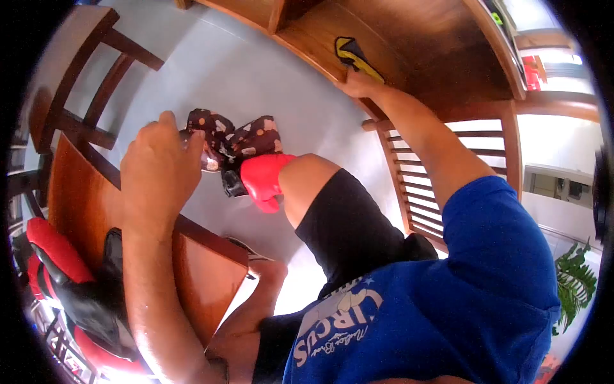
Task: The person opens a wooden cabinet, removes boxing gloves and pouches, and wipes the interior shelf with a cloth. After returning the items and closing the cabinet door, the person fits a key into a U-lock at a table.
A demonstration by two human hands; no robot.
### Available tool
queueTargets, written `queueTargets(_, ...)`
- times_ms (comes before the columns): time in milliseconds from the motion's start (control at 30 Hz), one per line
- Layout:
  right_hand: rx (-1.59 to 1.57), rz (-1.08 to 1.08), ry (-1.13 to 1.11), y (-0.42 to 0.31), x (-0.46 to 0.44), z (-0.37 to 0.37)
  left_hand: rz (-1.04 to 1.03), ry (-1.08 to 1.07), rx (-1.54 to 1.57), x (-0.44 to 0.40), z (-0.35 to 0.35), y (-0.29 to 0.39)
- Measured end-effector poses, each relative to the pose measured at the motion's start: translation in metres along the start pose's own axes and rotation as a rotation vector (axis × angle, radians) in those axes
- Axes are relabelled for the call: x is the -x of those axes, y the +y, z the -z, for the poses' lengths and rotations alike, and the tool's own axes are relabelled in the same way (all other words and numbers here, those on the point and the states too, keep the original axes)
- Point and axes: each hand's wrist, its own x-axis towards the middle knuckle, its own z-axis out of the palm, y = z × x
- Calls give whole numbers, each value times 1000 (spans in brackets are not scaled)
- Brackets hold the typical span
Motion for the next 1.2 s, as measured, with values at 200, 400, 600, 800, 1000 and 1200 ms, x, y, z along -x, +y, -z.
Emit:
queueTargets(200, 240, 34, -53, 9, 35, -37, 16, -63, 39, -5, 1, 9)
queueTargets(400, 250, -35, -42, 12, 23, -55, 37, -110, 54, -7, 2, 11)
queueTargets(600, 320, -130, -18, 8, 9, -72, 39, -106, 174, -8, 10, 7)
queueTargets(800, 209, -163, -18, 9, 25, -69, 97, -158, 160, -9, 12, 2)
queueTargets(1000, 428, 18, -110, 18, 17, -41, 113, -48, 21, -10, 18, 7)
queueTargets(1200, -18, -43, 40, 19, 5, 16, 196, 33, -34, -16, 18, 2)
